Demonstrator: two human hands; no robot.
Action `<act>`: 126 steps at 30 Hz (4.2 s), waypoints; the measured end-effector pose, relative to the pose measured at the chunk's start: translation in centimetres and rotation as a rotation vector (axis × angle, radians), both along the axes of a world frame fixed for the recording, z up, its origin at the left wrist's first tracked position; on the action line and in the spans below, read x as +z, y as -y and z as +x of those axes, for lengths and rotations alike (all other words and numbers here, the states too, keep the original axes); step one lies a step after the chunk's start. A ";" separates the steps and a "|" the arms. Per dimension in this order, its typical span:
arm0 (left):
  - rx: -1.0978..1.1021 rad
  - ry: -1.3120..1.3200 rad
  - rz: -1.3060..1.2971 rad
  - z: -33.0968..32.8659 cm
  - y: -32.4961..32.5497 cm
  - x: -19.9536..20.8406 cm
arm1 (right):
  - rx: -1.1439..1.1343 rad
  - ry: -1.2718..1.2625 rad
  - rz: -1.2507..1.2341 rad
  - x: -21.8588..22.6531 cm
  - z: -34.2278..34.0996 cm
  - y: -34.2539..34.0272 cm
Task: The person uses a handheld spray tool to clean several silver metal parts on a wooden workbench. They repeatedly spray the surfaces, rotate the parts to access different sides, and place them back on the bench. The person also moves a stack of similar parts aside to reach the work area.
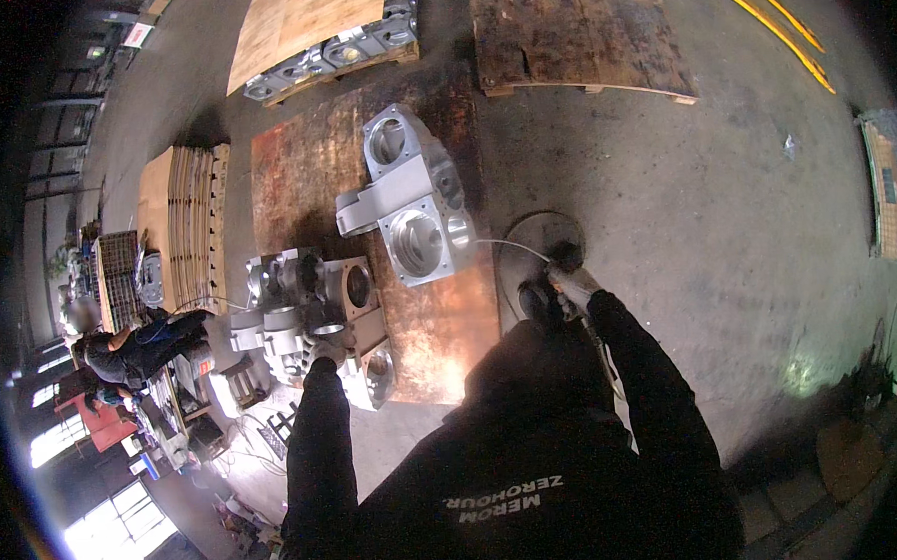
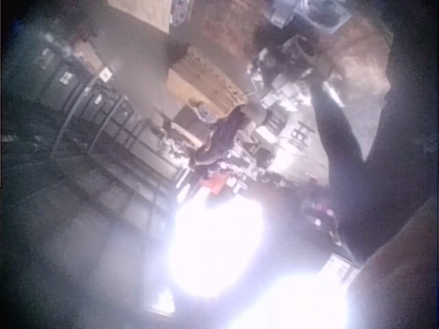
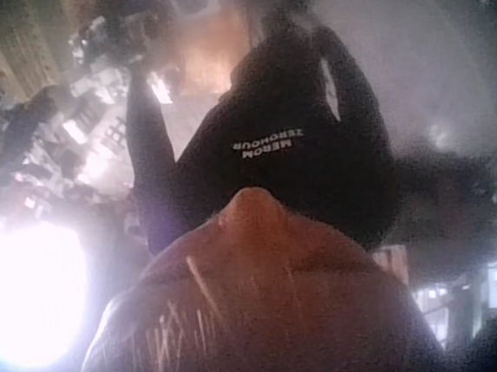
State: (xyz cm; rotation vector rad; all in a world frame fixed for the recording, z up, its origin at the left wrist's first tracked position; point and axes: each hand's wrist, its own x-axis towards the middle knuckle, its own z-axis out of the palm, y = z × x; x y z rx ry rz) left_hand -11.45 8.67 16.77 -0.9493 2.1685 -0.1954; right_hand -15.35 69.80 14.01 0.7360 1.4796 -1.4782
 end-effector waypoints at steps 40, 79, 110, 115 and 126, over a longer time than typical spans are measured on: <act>0.103 0.031 -0.047 -2.4 -5.3 4.0 | -0.044 -0.255 0.121 6.3 -3.7 0.6; 0.098 0.046 -0.053 -2.8 -6.0 4.8 | 0.014 -0.322 0.134 3.4 -8.3 0.3; 0.118 0.027 -0.042 -1.5 -4.5 3.7 | 0.090 -0.234 0.180 7.3 -14.0 -0.4; -0.028 0.031 0.026 -2.2 -4.4 3.1 | 0.050 -0.436 0.286 1.0 -15.7 0.0; 0.048 0.166 0.104 -1.0 -2.5 2.8 | 0.154 -0.394 0.193 5.2 -18.5 2.2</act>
